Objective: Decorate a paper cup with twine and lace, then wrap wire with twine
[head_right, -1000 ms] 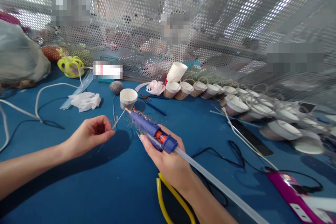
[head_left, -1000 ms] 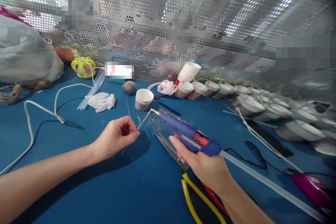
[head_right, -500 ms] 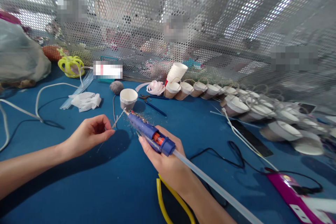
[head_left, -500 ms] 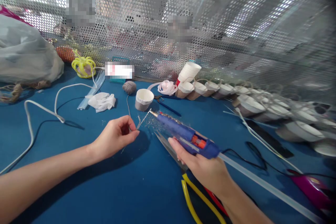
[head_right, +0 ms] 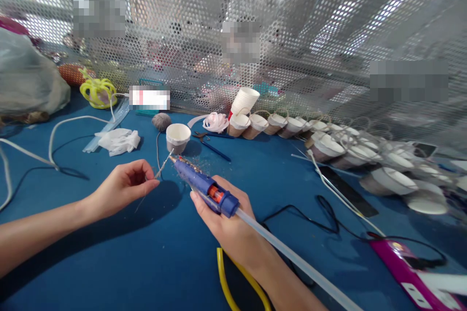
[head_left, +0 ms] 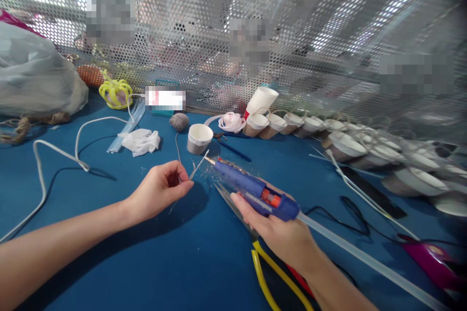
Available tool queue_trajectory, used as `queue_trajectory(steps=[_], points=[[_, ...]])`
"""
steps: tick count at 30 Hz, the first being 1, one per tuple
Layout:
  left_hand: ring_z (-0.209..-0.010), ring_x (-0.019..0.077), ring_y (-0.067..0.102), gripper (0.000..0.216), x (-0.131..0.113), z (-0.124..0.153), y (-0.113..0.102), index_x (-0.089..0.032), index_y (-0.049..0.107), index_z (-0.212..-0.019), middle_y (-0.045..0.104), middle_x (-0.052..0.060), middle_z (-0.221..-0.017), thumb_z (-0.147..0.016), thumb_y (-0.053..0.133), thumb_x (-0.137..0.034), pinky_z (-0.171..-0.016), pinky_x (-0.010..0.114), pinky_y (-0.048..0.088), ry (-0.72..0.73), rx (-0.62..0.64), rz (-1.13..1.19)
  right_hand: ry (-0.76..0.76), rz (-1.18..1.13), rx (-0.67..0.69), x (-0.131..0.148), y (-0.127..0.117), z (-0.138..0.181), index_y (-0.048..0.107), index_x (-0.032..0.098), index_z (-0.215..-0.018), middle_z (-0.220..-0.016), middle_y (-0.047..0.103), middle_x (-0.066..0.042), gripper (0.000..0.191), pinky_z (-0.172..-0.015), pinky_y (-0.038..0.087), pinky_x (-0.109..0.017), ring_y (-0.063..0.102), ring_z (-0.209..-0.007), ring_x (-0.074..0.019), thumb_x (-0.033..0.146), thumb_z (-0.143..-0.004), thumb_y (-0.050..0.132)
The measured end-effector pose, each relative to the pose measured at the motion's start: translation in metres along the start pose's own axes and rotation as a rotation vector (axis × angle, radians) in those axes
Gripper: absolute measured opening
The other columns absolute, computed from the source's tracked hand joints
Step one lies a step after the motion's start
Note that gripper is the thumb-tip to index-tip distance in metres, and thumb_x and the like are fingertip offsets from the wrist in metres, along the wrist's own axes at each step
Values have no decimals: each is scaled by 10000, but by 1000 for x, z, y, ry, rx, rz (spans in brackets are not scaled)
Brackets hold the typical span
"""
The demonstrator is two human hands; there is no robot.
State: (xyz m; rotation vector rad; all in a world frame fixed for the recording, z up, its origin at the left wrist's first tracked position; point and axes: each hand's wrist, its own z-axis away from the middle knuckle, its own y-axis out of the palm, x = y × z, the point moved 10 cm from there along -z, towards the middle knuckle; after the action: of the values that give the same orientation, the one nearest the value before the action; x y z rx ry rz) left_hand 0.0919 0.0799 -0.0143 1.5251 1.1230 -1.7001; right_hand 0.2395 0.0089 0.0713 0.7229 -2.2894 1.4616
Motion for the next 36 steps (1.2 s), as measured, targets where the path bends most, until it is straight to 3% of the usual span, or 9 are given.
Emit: queue_trajectory(steps=[6, 10, 15, 27, 36], points=[[-469, 53, 403, 221, 0, -1, 6, -151, 466, -681, 451, -59, -539, -734, 580, -332, -448, 182, 308, -44, 55, 88, -13, 38, -19, -11, -3, 4, 632, 207, -685, -540, 612, -23, 243, -527, 523, -277, 595, -489, -170, 397, -787, 520], [-458, 46, 419, 225, 1, 0, 13, -148, 465, -687, 471, -60, -540, -726, 596, -327, -442, 177, 316, -68, 121, 186, -159, 182, 72, -12, 3, 8, 705, 229, -794, -546, 646, -25, 252, -550, 531, -305, 602, -465, -175, 383, -786, 506], [-450, 41, 422, 242, 1, 1, 18, -145, 468, -694, 487, -59, -540, -716, 615, -336, -435, 174, 323, -89, 169, 244, -247, 238, 61, -9, 4, 11, 724, 223, -799, -564, 668, -46, 316, -560, 529, -329, 617, -471, -187, 369, -816, 444], [-446, 38, 424, 327, -1, 1, 19, -145, 472, -677, 515, -46, -563, -676, 644, -423, -431, 181, 339, -111, 179, 306, -31, 71, -120, -6, -4, 5, 650, 234, -683, -550, 640, -27, 256, -570, 544, -294, 653, -603, -208, 421, -782, 505], [-451, 40, 429, 318, 0, 3, 22, -141, 476, -684, 522, -43, -569, -684, 641, -413, -433, 181, 340, -121, 210, 309, -64, 53, 16, -12, 0, 5, 676, 233, -718, -489, 615, 0, 254, -532, 523, -291, 589, -438, -165, 425, -771, 518]])
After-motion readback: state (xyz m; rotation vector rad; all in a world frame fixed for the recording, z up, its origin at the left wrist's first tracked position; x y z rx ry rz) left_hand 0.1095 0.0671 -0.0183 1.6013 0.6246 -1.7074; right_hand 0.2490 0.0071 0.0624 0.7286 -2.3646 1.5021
